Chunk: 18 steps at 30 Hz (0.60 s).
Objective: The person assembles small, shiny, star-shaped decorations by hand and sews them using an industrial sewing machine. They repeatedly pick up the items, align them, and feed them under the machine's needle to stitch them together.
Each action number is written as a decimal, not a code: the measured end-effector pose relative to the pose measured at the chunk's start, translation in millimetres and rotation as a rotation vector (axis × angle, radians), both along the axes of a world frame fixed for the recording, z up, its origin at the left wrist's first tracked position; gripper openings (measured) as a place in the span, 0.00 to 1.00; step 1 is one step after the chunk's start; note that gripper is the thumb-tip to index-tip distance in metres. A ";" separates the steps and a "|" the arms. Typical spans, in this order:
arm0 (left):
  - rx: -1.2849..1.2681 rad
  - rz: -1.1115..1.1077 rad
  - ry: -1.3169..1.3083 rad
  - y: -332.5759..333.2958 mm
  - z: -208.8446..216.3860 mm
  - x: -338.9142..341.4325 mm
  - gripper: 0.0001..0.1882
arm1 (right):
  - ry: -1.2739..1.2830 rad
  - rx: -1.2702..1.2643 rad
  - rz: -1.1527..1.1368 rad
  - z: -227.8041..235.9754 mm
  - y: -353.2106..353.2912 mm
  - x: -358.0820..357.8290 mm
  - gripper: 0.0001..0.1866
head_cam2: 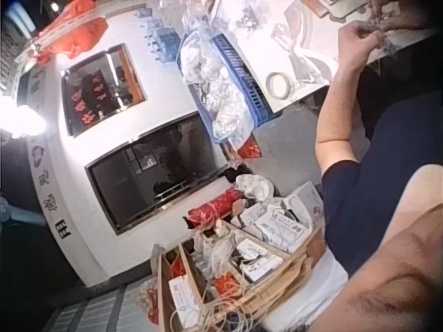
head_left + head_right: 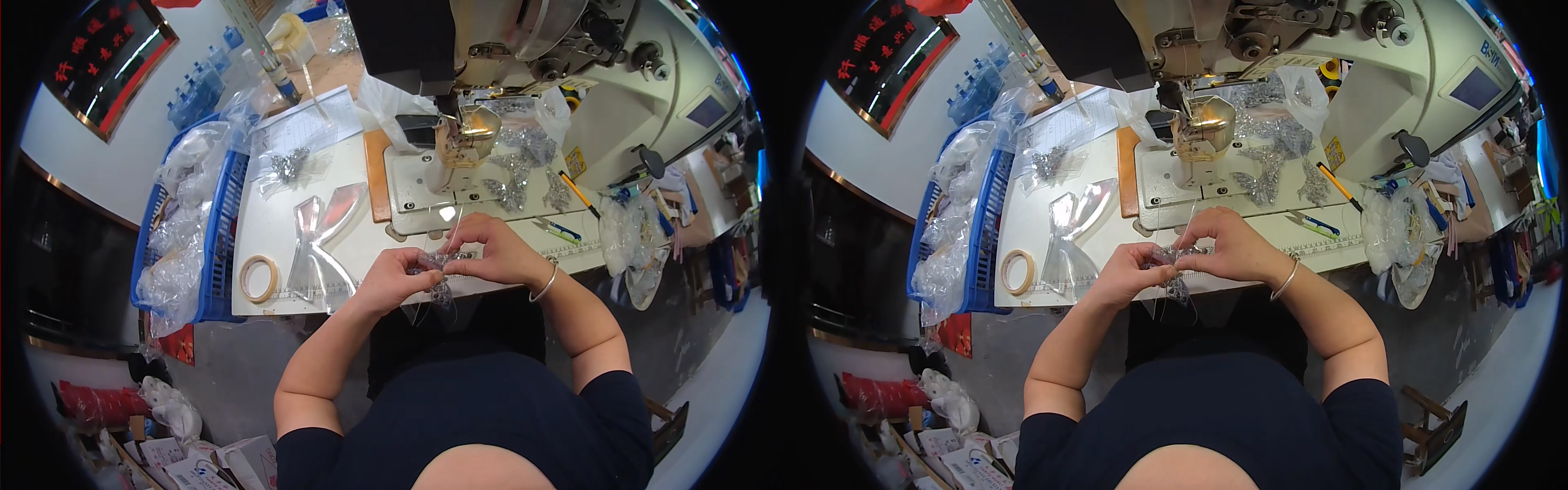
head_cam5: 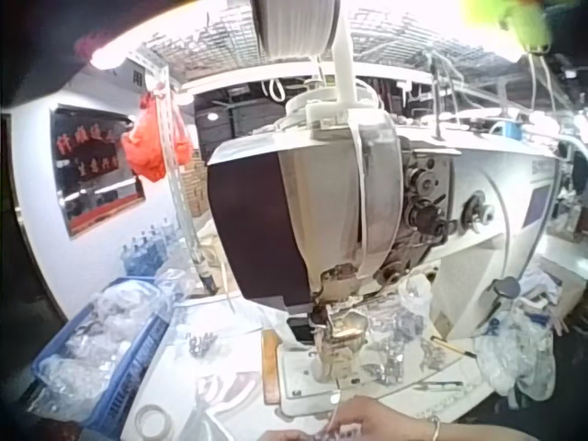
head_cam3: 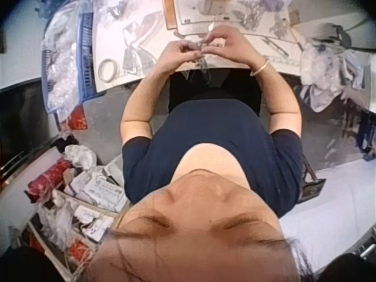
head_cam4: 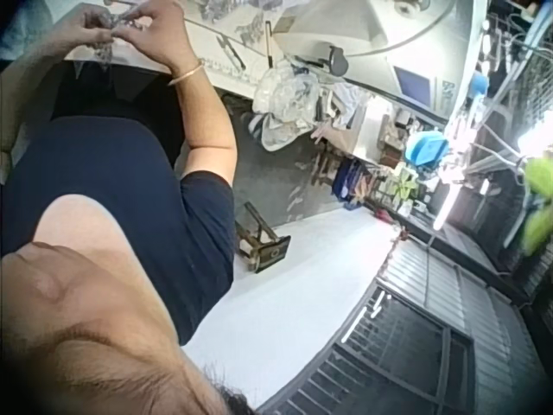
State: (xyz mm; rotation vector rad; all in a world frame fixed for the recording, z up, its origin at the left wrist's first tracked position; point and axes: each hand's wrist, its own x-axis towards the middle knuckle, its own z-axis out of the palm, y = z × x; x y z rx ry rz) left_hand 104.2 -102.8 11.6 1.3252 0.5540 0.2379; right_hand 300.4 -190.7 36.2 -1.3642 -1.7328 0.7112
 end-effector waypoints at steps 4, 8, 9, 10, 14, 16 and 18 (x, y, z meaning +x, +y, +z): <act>0.101 0.005 0.085 3.0 2.5 2.5 0.11 | 0.134 -0.028 -0.062 -8.5 0.1 -5.3 0.08; 0.198 0.032 0.058 7.6 6.4 10.6 0.17 | -0.201 0.384 -0.269 -6.7 -2.9 -13.7 0.08; 0.217 0.040 0.018 8.9 7.3 12.1 0.20 | -0.151 0.353 -0.286 -9.0 -3.3 -13.7 0.08; 0.231 0.001 -0.013 9.4 10.9 12.8 0.22 | -0.098 0.322 -0.306 -13.9 -4.2 -12.5 0.08; 0.232 -0.102 -0.098 13.6 14.0 11.9 0.27 | 0.033 0.285 -0.381 -10.9 -7.1 -13.3 0.07; 0.205 -0.124 -0.086 15.6 13.2 11.4 0.27 | -0.017 0.338 -0.387 -6.6 -8.4 -16.0 0.07; 0.175 -0.143 -0.038 17.6 17.9 12.1 0.27 | -0.033 0.373 -0.402 -6.3 -9.6 -16.8 0.07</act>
